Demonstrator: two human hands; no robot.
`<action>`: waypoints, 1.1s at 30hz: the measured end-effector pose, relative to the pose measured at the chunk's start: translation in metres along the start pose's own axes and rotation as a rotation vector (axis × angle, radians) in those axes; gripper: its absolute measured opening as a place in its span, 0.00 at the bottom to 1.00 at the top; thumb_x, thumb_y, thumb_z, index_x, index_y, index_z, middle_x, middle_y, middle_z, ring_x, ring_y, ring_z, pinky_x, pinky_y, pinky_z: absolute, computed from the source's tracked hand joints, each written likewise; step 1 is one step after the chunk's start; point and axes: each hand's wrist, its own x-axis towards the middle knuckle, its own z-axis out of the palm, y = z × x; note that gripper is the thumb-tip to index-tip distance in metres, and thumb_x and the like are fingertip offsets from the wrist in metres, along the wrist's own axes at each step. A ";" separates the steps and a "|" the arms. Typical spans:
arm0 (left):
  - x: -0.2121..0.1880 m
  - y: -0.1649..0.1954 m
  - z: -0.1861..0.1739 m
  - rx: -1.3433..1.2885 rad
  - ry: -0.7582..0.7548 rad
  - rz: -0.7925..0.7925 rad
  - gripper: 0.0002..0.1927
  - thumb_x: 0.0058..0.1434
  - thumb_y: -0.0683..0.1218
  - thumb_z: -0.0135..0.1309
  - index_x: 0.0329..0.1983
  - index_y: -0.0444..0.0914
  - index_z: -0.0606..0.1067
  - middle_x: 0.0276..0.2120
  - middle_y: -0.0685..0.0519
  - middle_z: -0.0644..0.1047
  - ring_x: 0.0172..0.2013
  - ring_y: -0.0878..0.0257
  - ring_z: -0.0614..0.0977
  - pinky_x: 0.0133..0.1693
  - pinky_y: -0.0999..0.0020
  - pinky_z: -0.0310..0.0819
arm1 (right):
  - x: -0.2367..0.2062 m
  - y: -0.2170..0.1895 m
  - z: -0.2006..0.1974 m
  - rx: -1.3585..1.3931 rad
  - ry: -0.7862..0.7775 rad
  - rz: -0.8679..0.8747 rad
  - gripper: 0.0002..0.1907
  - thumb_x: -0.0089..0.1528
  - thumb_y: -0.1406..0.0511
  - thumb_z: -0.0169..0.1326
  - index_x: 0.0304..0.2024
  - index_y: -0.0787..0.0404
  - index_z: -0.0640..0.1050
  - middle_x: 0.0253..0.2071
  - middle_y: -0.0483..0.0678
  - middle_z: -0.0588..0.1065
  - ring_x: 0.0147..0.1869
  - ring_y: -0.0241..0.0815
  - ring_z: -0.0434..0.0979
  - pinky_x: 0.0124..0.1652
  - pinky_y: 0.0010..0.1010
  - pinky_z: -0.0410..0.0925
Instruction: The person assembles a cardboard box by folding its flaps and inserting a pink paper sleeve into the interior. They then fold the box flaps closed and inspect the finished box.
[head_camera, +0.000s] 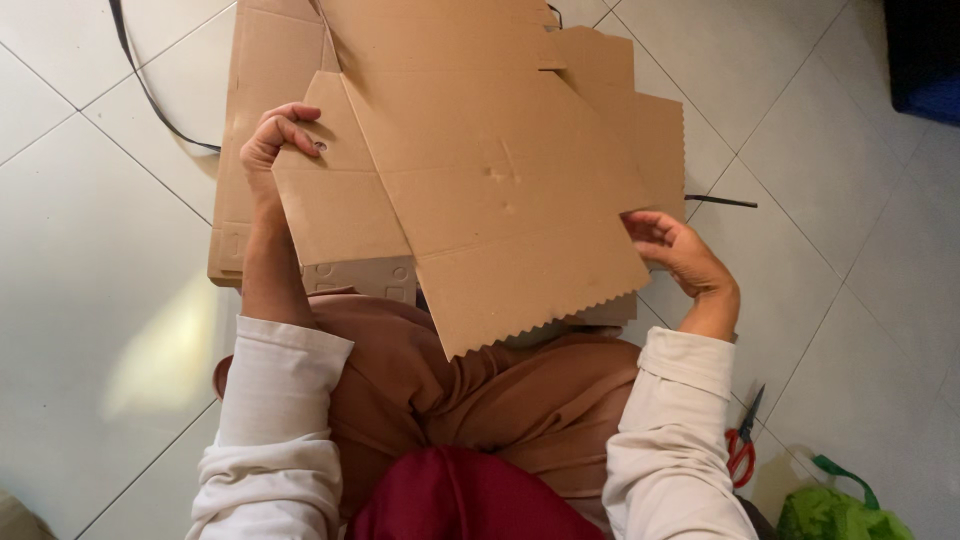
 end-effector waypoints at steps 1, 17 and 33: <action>-0.002 0.002 -0.001 0.027 -0.001 -0.025 0.13 0.61 0.29 0.55 0.26 0.37 0.72 0.52 0.52 0.76 0.49 0.67 0.76 0.53 0.71 0.71 | 0.004 0.003 0.002 -0.006 -0.064 0.013 0.29 0.59 0.73 0.57 0.64 0.65 0.69 0.61 0.50 0.73 0.64 0.41 0.72 0.61 0.33 0.66; 0.004 0.001 -0.027 -0.221 -0.125 -0.124 0.14 0.61 0.29 0.53 0.27 0.40 0.71 0.50 0.53 0.75 0.51 0.66 0.76 0.56 0.73 0.71 | 0.019 -0.063 0.080 0.189 -0.020 -0.885 0.35 0.63 0.48 0.56 0.65 0.57 0.60 0.69 0.45 0.63 0.74 0.42 0.61 0.69 0.38 0.61; -0.025 0.052 -0.029 0.044 -0.160 -0.379 0.08 0.64 0.33 0.50 0.32 0.36 0.75 0.57 0.52 0.78 0.46 0.67 0.79 0.46 0.72 0.75 | 0.046 0.011 0.035 0.192 0.444 -0.786 0.33 0.59 0.43 0.69 0.44 0.56 0.67 0.40 0.43 0.72 0.53 0.40 0.74 0.67 0.41 0.72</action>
